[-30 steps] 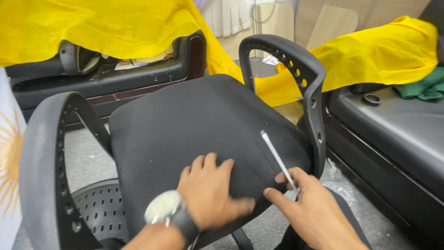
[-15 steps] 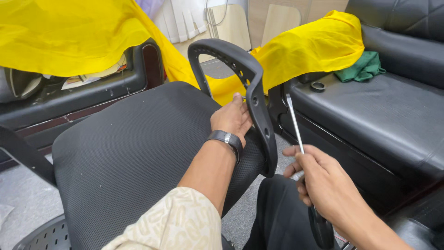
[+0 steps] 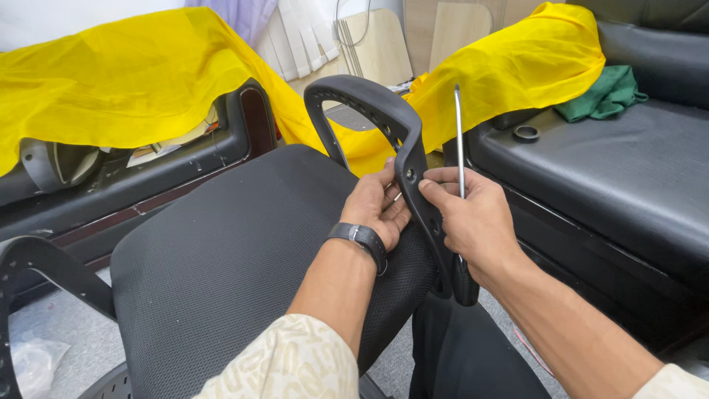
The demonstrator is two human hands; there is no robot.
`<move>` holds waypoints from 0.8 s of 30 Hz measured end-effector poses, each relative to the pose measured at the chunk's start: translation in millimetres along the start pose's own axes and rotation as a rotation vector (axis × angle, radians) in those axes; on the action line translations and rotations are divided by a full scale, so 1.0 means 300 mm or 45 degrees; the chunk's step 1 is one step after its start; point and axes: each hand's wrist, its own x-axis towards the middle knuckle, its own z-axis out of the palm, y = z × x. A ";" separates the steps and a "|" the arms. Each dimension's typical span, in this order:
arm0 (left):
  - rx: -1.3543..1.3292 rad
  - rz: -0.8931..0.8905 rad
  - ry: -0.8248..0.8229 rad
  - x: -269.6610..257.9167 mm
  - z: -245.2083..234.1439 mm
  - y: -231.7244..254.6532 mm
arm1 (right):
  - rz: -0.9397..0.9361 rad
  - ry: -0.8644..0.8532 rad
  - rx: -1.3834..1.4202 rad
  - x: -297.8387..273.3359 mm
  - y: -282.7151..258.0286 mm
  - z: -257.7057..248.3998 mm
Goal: The person uses a screwdriver to attach the backrest and armrests to an office chair. They align the parts, insert screws, and tighten them to secure the components together.
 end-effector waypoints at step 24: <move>0.062 0.023 -0.067 -0.082 -0.006 0.004 | -0.307 0.125 -0.048 -0.021 0.038 0.046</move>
